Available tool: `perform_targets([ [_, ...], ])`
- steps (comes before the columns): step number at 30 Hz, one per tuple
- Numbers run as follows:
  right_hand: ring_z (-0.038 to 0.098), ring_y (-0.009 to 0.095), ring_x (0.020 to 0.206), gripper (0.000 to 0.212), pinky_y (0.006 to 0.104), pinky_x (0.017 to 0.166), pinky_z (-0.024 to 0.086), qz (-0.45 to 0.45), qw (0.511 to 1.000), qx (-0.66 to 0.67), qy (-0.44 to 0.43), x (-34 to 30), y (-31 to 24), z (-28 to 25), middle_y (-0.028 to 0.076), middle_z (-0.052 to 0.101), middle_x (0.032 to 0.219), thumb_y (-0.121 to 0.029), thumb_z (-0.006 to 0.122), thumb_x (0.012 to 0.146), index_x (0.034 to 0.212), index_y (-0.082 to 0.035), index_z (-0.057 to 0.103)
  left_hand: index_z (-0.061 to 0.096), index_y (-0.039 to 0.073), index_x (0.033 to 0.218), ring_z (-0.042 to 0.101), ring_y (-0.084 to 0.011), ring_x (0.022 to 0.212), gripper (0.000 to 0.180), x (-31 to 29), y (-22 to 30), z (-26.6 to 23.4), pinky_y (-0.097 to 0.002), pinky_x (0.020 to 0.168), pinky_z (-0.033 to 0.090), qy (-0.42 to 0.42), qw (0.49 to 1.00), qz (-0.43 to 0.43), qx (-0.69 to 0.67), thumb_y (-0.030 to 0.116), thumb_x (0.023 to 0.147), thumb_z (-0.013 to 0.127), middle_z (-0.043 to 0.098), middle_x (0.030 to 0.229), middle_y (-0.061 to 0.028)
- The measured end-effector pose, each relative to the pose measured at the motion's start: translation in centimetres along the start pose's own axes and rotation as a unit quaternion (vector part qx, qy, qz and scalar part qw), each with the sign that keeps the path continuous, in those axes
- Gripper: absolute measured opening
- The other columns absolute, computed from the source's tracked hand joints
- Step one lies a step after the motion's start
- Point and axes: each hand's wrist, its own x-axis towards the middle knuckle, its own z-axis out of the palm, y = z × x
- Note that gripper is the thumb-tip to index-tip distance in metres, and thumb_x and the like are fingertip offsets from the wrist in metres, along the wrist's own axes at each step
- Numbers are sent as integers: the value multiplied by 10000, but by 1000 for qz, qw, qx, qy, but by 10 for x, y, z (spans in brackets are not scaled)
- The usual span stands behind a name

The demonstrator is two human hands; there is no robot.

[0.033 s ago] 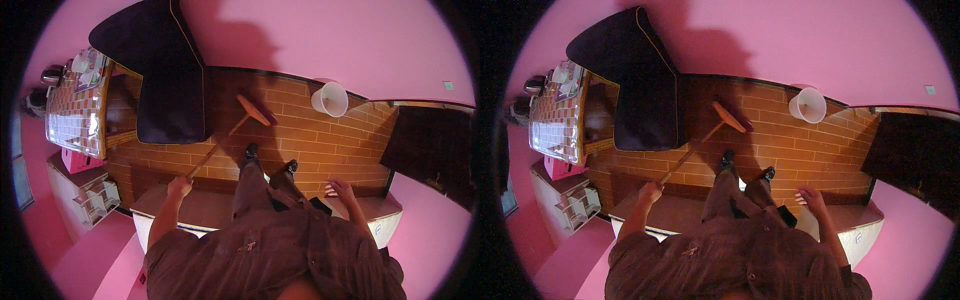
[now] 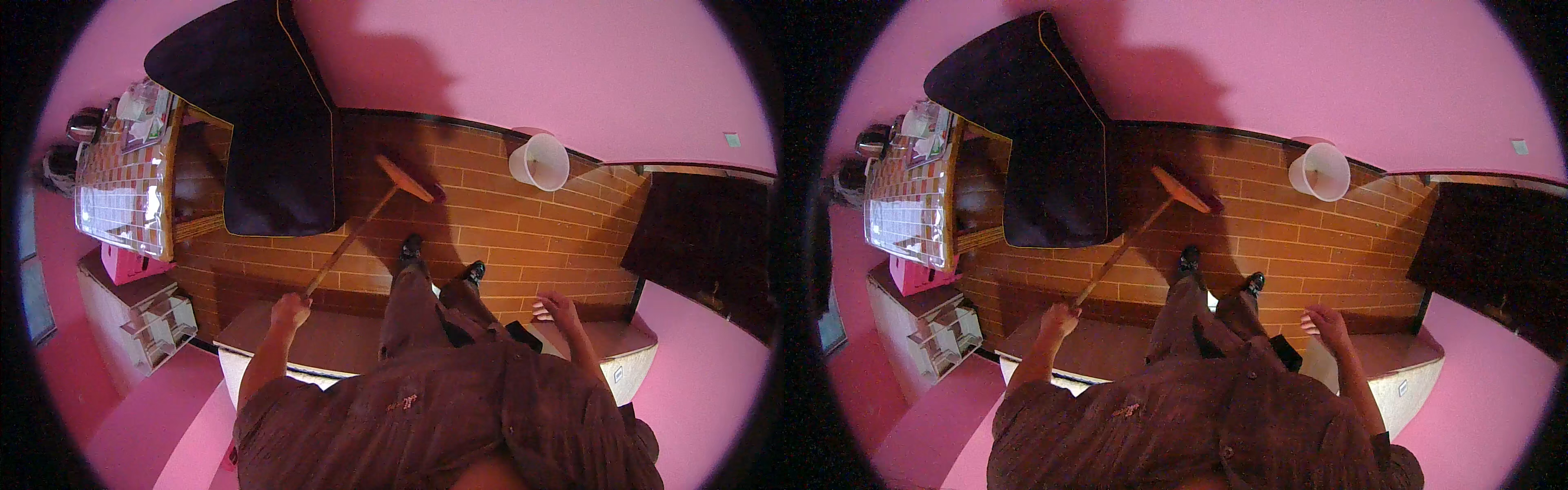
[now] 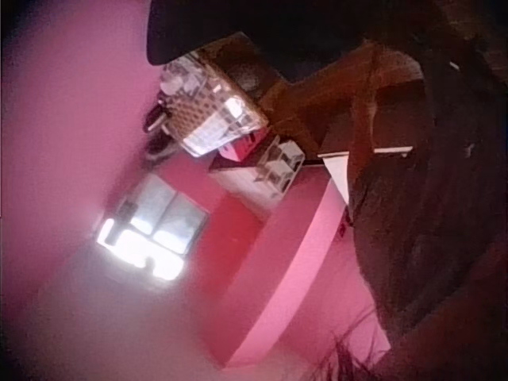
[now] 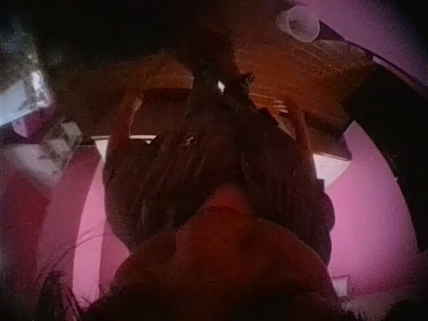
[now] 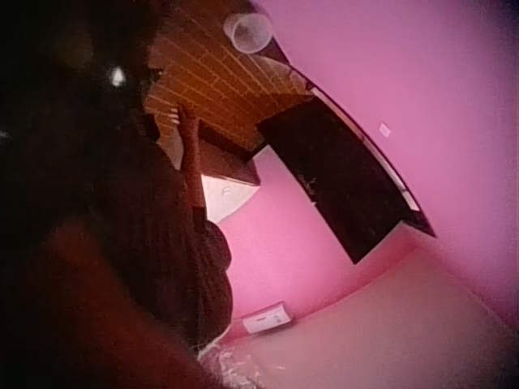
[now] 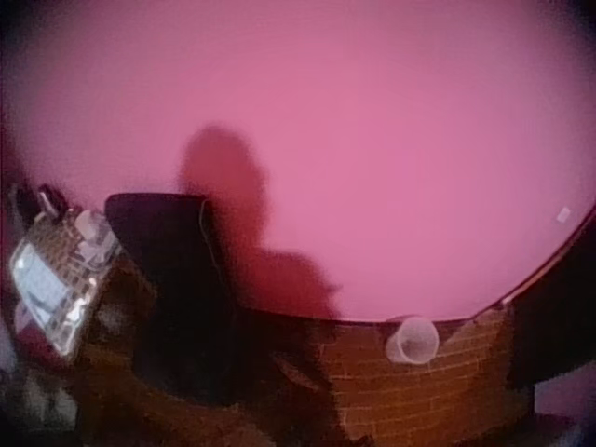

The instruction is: The person sweeps a tiled floor in a bedroom using a broom, moving a chair and a bucket to access different areas. They then sweep debris into a dustpan and exit the room.

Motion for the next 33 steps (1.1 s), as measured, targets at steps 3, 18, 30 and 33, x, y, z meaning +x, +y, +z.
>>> perform_targets([
  [3,604,173,701,228,278,617,494,66,998,-12,19,8,33,-19,92,613,820,-189,517,874,993,4,544,612,54,971,567,-354,946,377,-8,-10,-10,-437,806,465,-13,1000,-25,-9,380,828,485,603,972,-187],
  [18,608,171,767,233,278,647,493,17,999,-37,1,16,-11,-20,88,611,878,-195,487,895,1042,-23,539,612,66,1008,569,-341,969,320,104,79,-19,-451,837,446,30,993,109,-31,292,819,486,599,1018,-171],
  [30,619,202,727,240,310,608,512,33,993,-106,-39,16,68,-78,113,617,858,-205,523,872,1001,-4,541,610,42,990,582,-366,878,299,105,104,-73,-475,733,471,113,972,204,31,235,797,487,589,948,-218],
  [33,624,206,740,228,307,614,519,66,997,-32,-10,20,69,-97,112,618,853,-187,506,882,1010,0,538,632,46,900,597,-359,830,246,113,119,-55,-428,676,489,103,978,177,31,221,770,517,610,870,-213],
])
